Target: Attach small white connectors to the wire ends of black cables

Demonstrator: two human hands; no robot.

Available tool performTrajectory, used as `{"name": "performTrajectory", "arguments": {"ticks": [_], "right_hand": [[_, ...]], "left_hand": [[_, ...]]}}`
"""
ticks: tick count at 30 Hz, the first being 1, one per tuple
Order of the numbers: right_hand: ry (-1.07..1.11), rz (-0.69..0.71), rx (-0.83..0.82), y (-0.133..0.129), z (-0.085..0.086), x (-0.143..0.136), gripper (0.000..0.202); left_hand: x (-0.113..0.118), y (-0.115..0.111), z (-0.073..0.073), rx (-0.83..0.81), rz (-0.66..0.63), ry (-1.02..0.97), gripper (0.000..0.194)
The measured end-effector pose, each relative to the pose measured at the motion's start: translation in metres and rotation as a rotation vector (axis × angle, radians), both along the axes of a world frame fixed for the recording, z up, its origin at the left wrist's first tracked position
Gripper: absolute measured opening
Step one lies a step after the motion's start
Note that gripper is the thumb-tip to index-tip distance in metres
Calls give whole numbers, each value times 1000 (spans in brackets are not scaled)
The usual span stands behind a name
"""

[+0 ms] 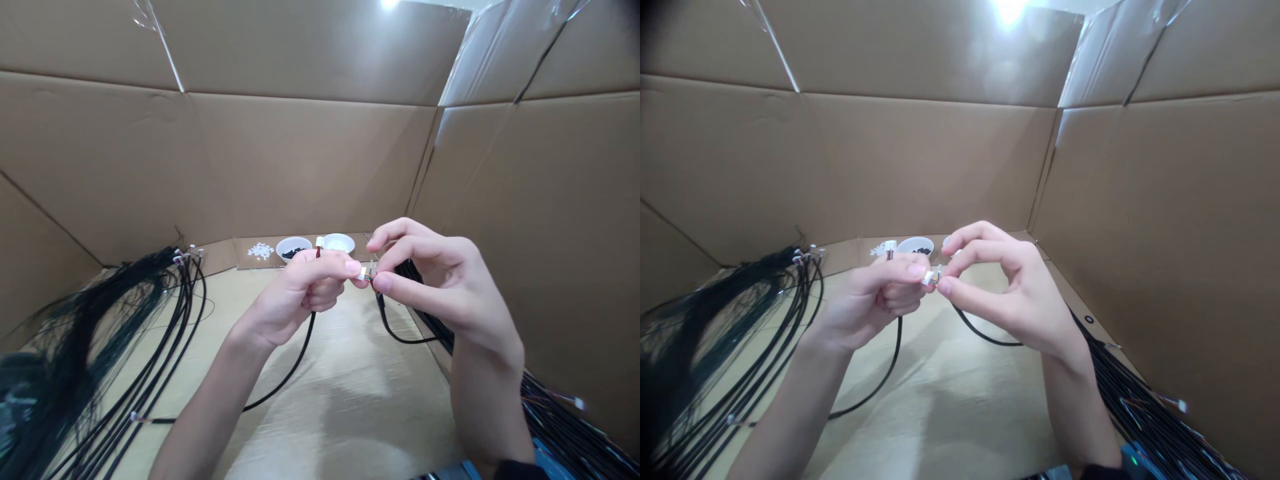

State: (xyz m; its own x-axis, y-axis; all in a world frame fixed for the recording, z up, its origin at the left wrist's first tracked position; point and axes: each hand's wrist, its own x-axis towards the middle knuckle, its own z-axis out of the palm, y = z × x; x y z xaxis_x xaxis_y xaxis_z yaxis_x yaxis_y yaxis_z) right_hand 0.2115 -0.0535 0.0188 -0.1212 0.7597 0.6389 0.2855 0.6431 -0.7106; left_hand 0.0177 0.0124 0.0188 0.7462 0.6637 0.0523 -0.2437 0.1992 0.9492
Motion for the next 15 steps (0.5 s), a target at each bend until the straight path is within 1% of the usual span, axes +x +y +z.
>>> {"name": "performTrajectory", "arguments": {"ticks": [6, 8, 12, 15], "right_hand": [[0, -9, 61, -1, -1, -1, 14], [18, 17, 55, 1, -2, -1, 14], [69, 87, 77, 7, -6, -3, 14], [85, 124, 102, 9, -9, -4, 13]], "left_hand": [[-1, -1, 1, -2, -8, 2, 26], [-1, -1, 1, 7, 3, 0, 29], [-3, -1, 3, 52, 65, 4, 39], [-4, -1, 5, 78, 95, 9, 39]]}}
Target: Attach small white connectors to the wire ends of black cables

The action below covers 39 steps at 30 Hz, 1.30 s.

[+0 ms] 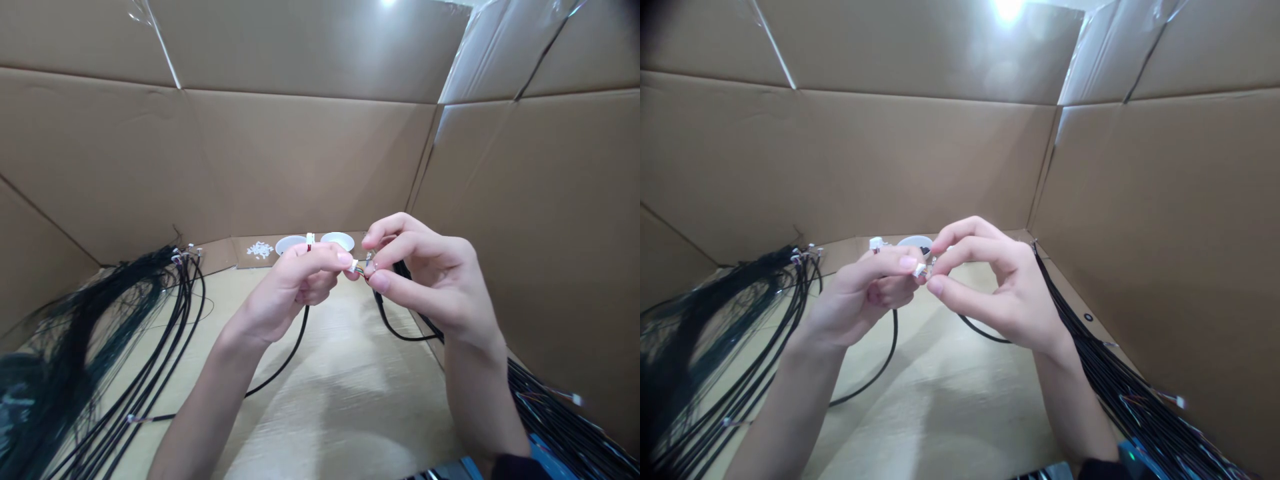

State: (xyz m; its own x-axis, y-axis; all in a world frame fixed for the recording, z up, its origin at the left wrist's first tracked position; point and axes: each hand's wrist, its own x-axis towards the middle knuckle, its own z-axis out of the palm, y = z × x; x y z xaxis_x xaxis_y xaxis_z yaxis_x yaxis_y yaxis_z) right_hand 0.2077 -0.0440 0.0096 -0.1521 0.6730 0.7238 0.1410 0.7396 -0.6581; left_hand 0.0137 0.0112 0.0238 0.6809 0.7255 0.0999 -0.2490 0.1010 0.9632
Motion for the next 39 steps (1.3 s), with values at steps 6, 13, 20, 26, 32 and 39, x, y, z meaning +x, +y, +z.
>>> {"name": "performTrajectory", "arguments": {"ticks": [6, 13, 20, 26, 32, 39], "right_hand": [[-31, 6, -39, 0, 0, 0, 13], [-94, -39, -97, -7, 6, 0, 16], [-241, -133, -175, -17, 14, 3, 17], [-256, -163, -178, -15, 15, 4, 17], [-277, -184, -194, -14, 14, 5, 15], [-236, -136, -204, -7, 11, 5, 13]], "left_hand": [[1, 1, 0, 84, 29, 36, 34], [-2, 1, -3, 222, 30, 101, 24], [-2, 1, -7, 417, 80, 180, 21], [-3, -4, -5, 594, 205, 193, 13], [-5, -10, -2, 757, 259, 239, 13], [-3, -8, -5, 749, 300, 224, 17]]}}
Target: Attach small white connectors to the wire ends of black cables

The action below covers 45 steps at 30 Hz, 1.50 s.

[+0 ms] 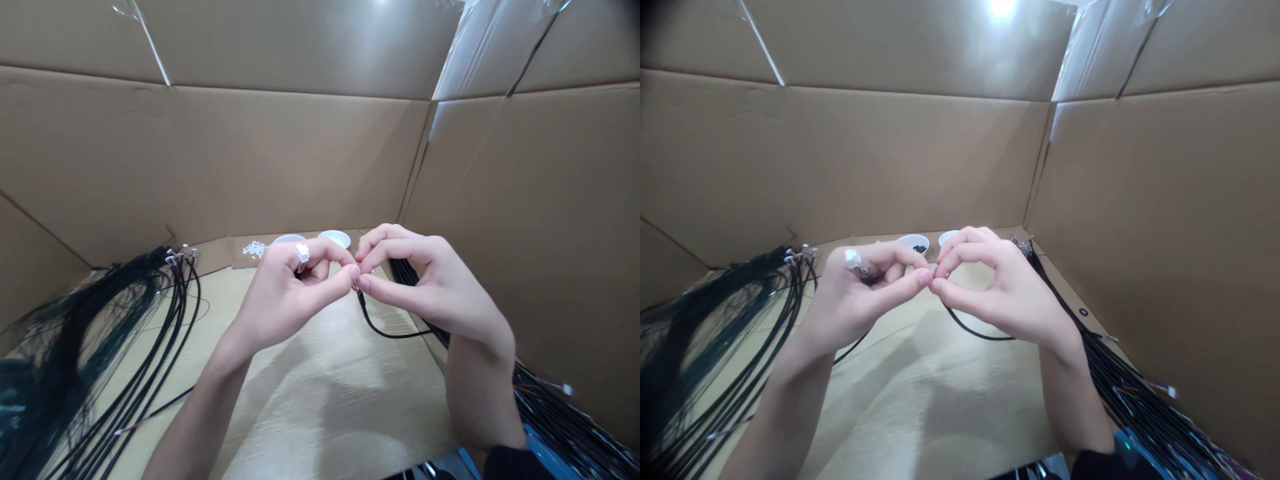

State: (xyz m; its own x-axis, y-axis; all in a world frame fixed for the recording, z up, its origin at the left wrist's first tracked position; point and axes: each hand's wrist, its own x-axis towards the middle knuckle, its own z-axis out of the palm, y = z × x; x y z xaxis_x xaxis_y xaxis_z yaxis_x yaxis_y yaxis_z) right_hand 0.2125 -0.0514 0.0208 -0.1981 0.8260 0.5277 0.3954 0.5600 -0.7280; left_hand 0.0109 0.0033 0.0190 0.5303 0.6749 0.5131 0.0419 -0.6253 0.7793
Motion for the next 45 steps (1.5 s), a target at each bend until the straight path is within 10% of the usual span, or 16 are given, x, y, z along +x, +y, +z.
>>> {"name": "performTrajectory", "arguments": {"ticks": [8, 18, 45], "right_hand": [[178, 135, -101, 21, -7, 8, 9], [239, 148, -137, 22, -6, 14, 13], [223, 19, -47, 14, 1, 29, 12]], "left_hand": [[4, 31, -10, -297, -62, -103, 24], [32, 97, -83, -709, -244, -138, 39], [21, 53, -40, -838, -430, -217, 25]]}}
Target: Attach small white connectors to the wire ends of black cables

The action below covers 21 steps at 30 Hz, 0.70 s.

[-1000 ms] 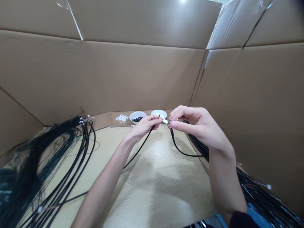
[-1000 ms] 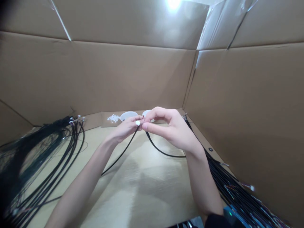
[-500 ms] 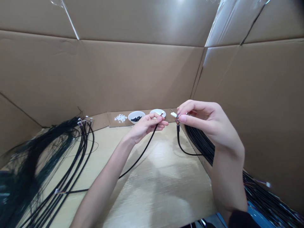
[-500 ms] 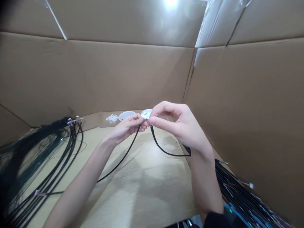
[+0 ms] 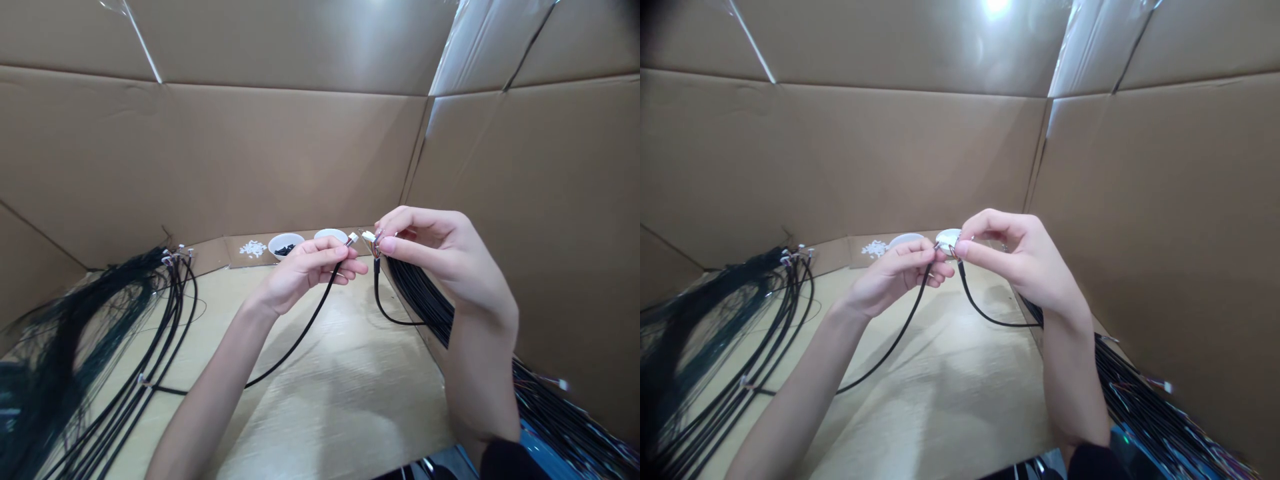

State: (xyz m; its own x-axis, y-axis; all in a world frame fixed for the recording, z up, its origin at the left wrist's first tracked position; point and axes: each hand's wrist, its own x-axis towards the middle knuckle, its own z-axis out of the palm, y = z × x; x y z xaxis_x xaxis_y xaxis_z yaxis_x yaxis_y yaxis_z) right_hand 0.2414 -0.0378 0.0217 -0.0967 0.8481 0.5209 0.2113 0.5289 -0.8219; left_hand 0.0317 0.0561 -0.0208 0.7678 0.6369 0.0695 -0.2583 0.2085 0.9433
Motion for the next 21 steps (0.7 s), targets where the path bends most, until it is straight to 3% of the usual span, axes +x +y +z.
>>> {"name": "performTrajectory", "arguments": {"ticks": [21], "right_hand": [[22, 18, -11, 0, 0, 0, 9]], "left_hand": [[-6, -17, 16, 41, -145, -37, 21]]}}
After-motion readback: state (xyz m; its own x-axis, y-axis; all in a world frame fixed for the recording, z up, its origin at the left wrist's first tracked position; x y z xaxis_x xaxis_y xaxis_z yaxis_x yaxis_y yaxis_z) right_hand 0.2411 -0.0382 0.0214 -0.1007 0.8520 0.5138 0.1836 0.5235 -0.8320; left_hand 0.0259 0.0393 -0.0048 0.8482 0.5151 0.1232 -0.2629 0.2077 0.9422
